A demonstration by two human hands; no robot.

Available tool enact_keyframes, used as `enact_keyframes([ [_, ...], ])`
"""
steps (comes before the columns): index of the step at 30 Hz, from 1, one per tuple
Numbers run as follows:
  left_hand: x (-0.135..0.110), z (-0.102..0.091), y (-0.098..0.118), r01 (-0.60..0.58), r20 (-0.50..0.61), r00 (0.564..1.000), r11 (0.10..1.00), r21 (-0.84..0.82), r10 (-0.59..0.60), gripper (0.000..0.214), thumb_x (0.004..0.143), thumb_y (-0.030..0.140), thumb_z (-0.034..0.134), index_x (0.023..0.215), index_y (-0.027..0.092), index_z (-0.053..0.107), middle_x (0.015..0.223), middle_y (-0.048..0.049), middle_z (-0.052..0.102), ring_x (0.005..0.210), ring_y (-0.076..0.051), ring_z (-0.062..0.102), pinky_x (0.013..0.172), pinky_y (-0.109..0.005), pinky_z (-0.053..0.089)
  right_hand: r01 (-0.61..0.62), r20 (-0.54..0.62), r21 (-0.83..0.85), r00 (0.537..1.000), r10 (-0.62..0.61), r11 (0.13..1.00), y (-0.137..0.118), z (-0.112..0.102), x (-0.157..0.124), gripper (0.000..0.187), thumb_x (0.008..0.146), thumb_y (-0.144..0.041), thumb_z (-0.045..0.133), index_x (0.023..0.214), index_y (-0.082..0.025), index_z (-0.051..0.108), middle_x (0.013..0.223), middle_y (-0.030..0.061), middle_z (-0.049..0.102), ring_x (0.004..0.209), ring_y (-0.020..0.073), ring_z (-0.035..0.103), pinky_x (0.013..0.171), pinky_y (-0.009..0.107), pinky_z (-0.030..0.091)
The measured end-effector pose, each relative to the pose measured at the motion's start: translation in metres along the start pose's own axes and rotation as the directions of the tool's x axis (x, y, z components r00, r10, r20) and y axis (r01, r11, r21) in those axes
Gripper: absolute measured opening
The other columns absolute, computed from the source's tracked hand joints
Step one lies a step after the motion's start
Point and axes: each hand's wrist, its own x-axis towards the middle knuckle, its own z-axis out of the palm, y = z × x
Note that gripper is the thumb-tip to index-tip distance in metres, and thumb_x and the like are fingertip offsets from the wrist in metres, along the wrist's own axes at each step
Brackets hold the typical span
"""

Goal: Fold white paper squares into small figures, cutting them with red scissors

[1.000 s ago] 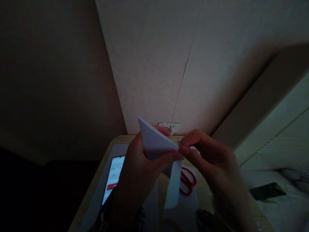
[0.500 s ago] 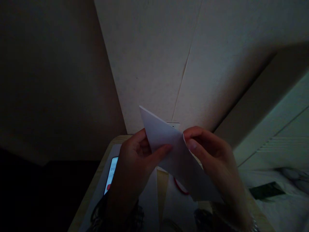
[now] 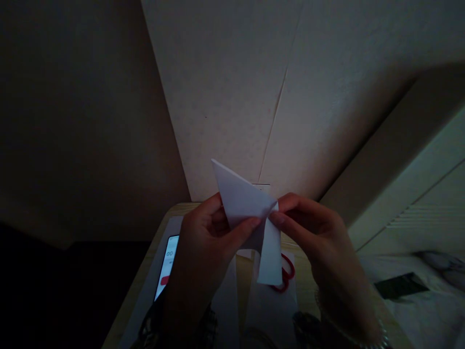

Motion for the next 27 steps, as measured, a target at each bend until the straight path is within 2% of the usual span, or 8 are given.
enact_keyframes([
  [5, 0.0008, -0.0011, 0.0022, 0.056, 0.042, 0.998, 0.998, 0.014, -0.056, 0.025, 0.062, 0.007, 0.088, 0.080, 0.019, 0.075, 0.071, 0.0046, 0.081, 0.068, -0.014, 0.078, 0.059, -0.015, 0.057, 0.011, -0.015, -0.037, 1.000, -0.012, 0.999, -0.0027, 0.0008, 0.0017, 0.022, 0.078, -0.026, 0.078, 0.062, -0.021, 0.065, 0.061, -0.0042, 0.063, 0.059, 0.0110, 0.057, 0.055, 0.022, 0.044],
  [10, 0.0035, -0.0043, -0.0010, 0.029, 0.071, 0.997, 0.998, 0.062, -0.034, 0.023, 0.065, 0.013, 0.088, 0.083, 0.018, 0.075, 0.076, 0.0008, 0.082, 0.075, -0.019, 0.079, 0.066, -0.022, 0.061, 0.028, -0.037, -0.045, 0.999, -0.030, 0.999, -0.0016, 0.0027, 0.0019, 0.022, 0.077, -0.026, 0.079, 0.063, -0.021, 0.064, 0.062, -0.0038, 0.064, 0.060, 0.0119, 0.058, 0.055, 0.022, 0.044],
  [16, 0.0040, -0.0073, -0.0003, 0.043, 0.157, 0.986, 0.997, 0.057, -0.051, 0.022, 0.072, 0.014, 0.083, 0.092, 0.018, 0.075, 0.090, -0.0016, 0.084, 0.085, -0.018, 0.079, 0.072, -0.021, 0.060, 0.070, -0.114, -0.083, 0.990, -0.080, 0.994, 0.0011, 0.0030, 0.0019, 0.019, 0.079, -0.022, 0.077, 0.065, -0.021, 0.065, 0.064, -0.0042, 0.064, 0.063, 0.0115, 0.058, 0.058, 0.022, 0.044],
  [20, 0.0041, -0.0082, 0.0005, 0.054, 0.180, 0.982, 0.997, 0.059, -0.064, 0.034, 0.065, 0.009, 0.086, 0.095, 0.018, 0.074, 0.091, -0.0017, 0.084, 0.084, -0.019, 0.080, 0.070, -0.022, 0.061, 0.093, -0.115, -0.113, 0.988, -0.106, 0.989, -0.0005, 0.0039, 0.0013, 0.021, 0.080, -0.022, 0.076, 0.063, -0.022, 0.064, 0.062, -0.0037, 0.063, 0.060, 0.0123, 0.057, 0.055, 0.024, 0.042],
  [27, 0.0025, -0.0038, -0.0003, 0.017, 0.108, 0.994, 0.989, 0.146, -0.033, 0.034, 0.065, 0.004, 0.081, 0.095, 0.019, 0.073, 0.087, 0.0001, 0.084, 0.079, -0.018, 0.079, 0.069, -0.022, 0.060, 0.079, -0.119, -0.107, 0.989, -0.092, 0.991, -0.0033, 0.0045, -0.0034, 0.019, 0.078, -0.023, 0.078, 0.064, -0.022, 0.066, 0.062, -0.0039, 0.064, 0.061, 0.0120, 0.058, 0.056, 0.023, 0.044],
])
